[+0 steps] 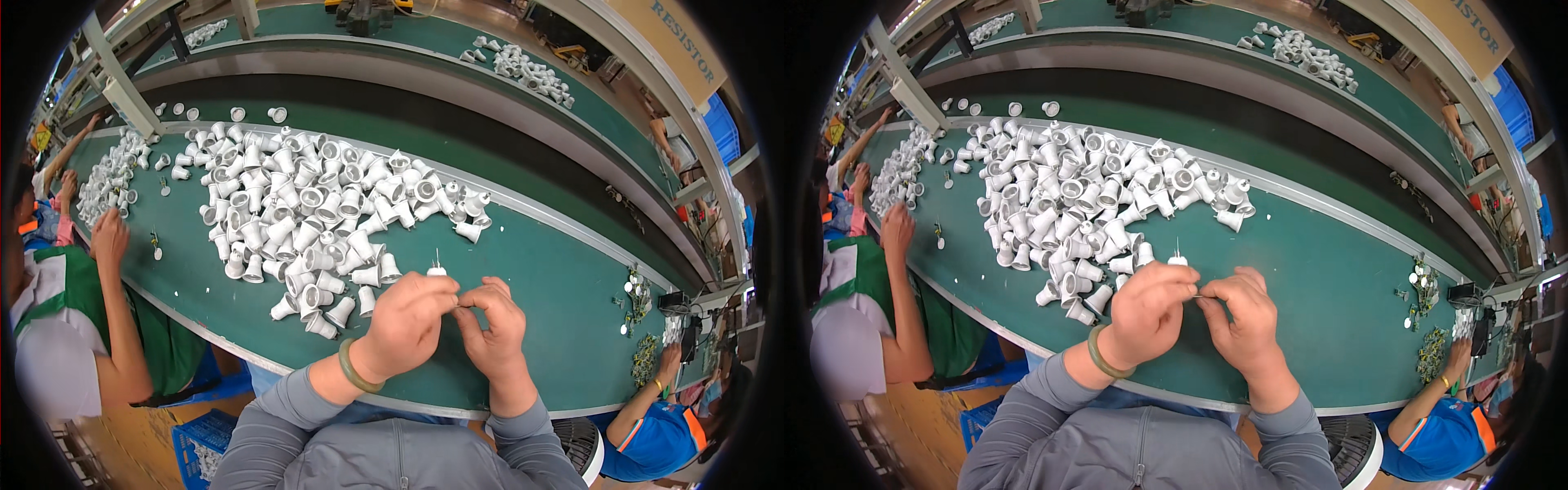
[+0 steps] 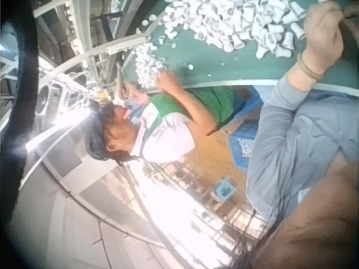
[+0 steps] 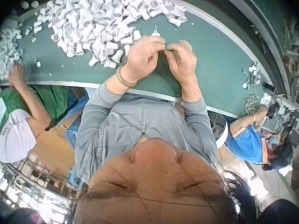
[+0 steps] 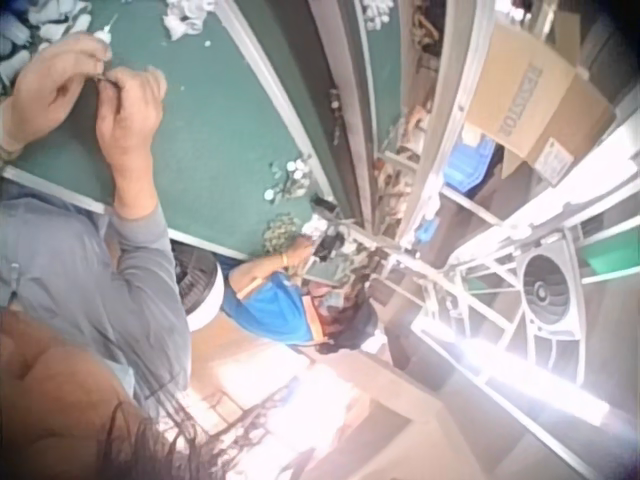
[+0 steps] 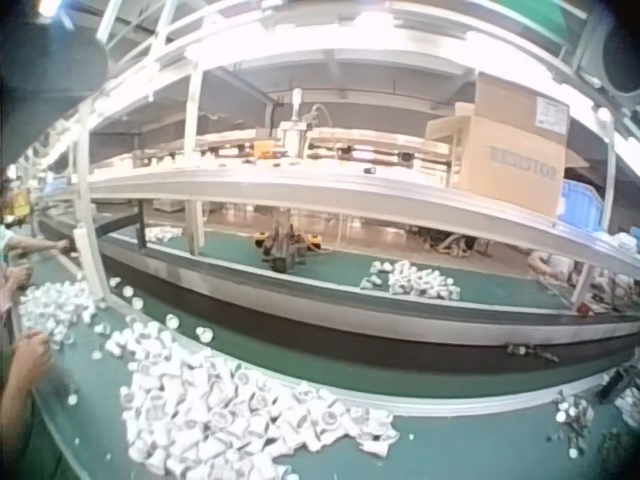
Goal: Assembling small electronic circuit boards and wiring into white plastic housings on a conveyor belt.
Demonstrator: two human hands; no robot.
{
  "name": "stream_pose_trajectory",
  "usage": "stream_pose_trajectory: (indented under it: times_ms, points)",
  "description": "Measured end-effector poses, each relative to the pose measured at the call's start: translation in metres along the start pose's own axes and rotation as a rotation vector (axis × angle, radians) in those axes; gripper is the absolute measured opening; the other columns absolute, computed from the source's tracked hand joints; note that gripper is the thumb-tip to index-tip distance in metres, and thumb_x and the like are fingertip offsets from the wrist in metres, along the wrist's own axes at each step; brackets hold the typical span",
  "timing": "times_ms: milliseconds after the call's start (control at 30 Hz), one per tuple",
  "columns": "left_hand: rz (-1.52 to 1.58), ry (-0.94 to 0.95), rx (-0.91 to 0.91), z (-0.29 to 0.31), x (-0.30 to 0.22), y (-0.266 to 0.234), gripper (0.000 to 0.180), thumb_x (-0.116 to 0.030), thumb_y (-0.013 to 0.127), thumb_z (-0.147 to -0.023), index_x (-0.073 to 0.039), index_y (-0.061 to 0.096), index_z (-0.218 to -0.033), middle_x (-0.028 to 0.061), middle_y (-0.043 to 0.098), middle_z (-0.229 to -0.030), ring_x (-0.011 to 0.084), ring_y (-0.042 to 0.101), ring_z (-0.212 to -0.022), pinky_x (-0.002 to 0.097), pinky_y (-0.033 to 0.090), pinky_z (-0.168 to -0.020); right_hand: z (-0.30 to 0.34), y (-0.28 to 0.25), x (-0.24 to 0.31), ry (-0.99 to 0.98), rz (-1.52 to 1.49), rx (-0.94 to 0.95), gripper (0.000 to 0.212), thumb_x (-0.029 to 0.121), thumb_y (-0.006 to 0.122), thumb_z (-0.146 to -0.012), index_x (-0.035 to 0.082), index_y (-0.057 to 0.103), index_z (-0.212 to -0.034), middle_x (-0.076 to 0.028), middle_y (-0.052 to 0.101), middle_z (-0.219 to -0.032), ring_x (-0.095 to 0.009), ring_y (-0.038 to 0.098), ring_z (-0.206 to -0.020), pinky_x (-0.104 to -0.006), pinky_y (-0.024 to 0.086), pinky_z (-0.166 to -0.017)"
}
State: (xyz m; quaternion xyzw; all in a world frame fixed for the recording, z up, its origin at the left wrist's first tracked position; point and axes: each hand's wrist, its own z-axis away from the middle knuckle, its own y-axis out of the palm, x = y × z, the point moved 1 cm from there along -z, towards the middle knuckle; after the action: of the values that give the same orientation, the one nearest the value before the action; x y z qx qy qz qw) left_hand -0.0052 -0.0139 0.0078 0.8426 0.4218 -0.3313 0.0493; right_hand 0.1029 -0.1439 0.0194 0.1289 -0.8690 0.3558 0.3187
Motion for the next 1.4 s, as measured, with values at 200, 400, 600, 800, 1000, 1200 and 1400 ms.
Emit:
stream_pose_trajectory:
  times_ms: [200, 400, 600, 800, 1000, 1200, 1400]
  points:
    - [0.275, -0.523, 0.112, 0.006, 0.010, 0.003, 0.034, 0.015, 0.053, -0.085, 0.004, 0.066, -0.114, 0.0180, 0.064, -0.125, 0.0205, 0.069, -0.097, 0.0281, 0.058, -0.077, -0.004, -0.003, 0.001, -0.063, 0.089, -0.020, 0.013, 0.000, 0.076, -0.082, 0.007, 0.067, -0.089, -0.006, 0.068, -0.081, -0.027, 0.065, -0.077, -0.0449, 0.051, -0.085]
    - [0.723, -0.706, 0.156, 0.022, 0.019, 0.014, 0.035, 0.011, 0.053, -0.087, 0.005, 0.065, -0.120, 0.0129, 0.061, -0.130, 0.0146, 0.065, -0.106, 0.0272, 0.059, -0.082, 0.001, 0.005, -0.006, 0.214, -0.008, -0.041, 0.019, 0.001, 0.076, -0.084, 0.004, 0.065, -0.098, -0.009, 0.065, -0.087, -0.024, 0.064, -0.078, -0.0349, 0.051, -0.076]
    - [0.939, -1.083, 0.120, 0.014, 0.023, 0.006, 0.019, -0.007, 0.062, -0.101, -0.001, 0.066, -0.119, 0.0072, 0.071, -0.107, 0.0119, 0.067, -0.085, 0.0244, 0.056, -0.071, 0.003, 0.001, -0.018, 0.244, -0.276, -0.115, 0.017, 0.002, 0.074, -0.088, 0.002, 0.063, -0.100, -0.008, 0.064, -0.088, -0.019, 0.062, -0.078, -0.0318, 0.052, -0.073]
    - [1.258, -0.968, -0.075, 0.006, 0.021, -0.001, 0.019, -0.006, 0.058, -0.103, -0.001, 0.062, -0.121, 0.0149, 0.067, -0.122, 0.0146, 0.059, -0.079, 0.0262, 0.051, -0.069, -0.006, -0.012, -0.012, 0.228, -0.143, -0.044, 0.012, 0.007, 0.071, -0.090, 0.004, 0.067, -0.102, -0.010, 0.067, -0.090, -0.022, 0.066, -0.079, -0.0344, 0.053, -0.075]
    - [1.416, -0.902, 0.043, 0.000, 0.008, -0.008, 0.030, -0.001, 0.057, -0.099, -0.001, 0.061, -0.129, 0.0182, 0.062, -0.134, 0.0158, 0.055, -0.083, 0.0241, 0.047, -0.070, -0.003, -0.019, -0.003, 0.129, -0.146, 0.022, 0.012, 0.008, 0.070, -0.092, 0.004, 0.070, -0.104, -0.009, 0.070, -0.089, -0.023, 0.067, -0.078, -0.0349, 0.053, -0.073]
    - [1.609, -0.785, 0.116, -0.001, -0.005, -0.008, 0.038, 0.003, 0.055, -0.096, -0.003, 0.060, -0.133, 0.0210, 0.058, -0.138, 0.0180, 0.054, -0.078, 0.0239, 0.046, -0.064, 0.000, -0.034, 0.007, 0.229, -0.516, 0.063, 0.006, 0.008, 0.068, -0.095, 0.004, 0.071, -0.097, -0.007, 0.071, -0.086, -0.021, 0.066, -0.077, -0.0328, 0.051, -0.072]
    - [1.850, -0.779, 0.165, -0.024, -0.070, -0.023, 0.033, 0.006, 0.053, -0.092, 0.001, 0.060, -0.123, 0.0284, 0.060, -0.116, 0.0174, 0.056, -0.061, 0.0261, 0.047, -0.054, -0.017, -0.076, 0.062, -0.151, -0.558, 0.208, 0.009, 0.012, 0.074, -0.088, 0.007, 0.073, -0.096, -0.003, 0.070, -0.085, -0.019, 0.064, -0.076, -0.0401, 0.047, -0.088]
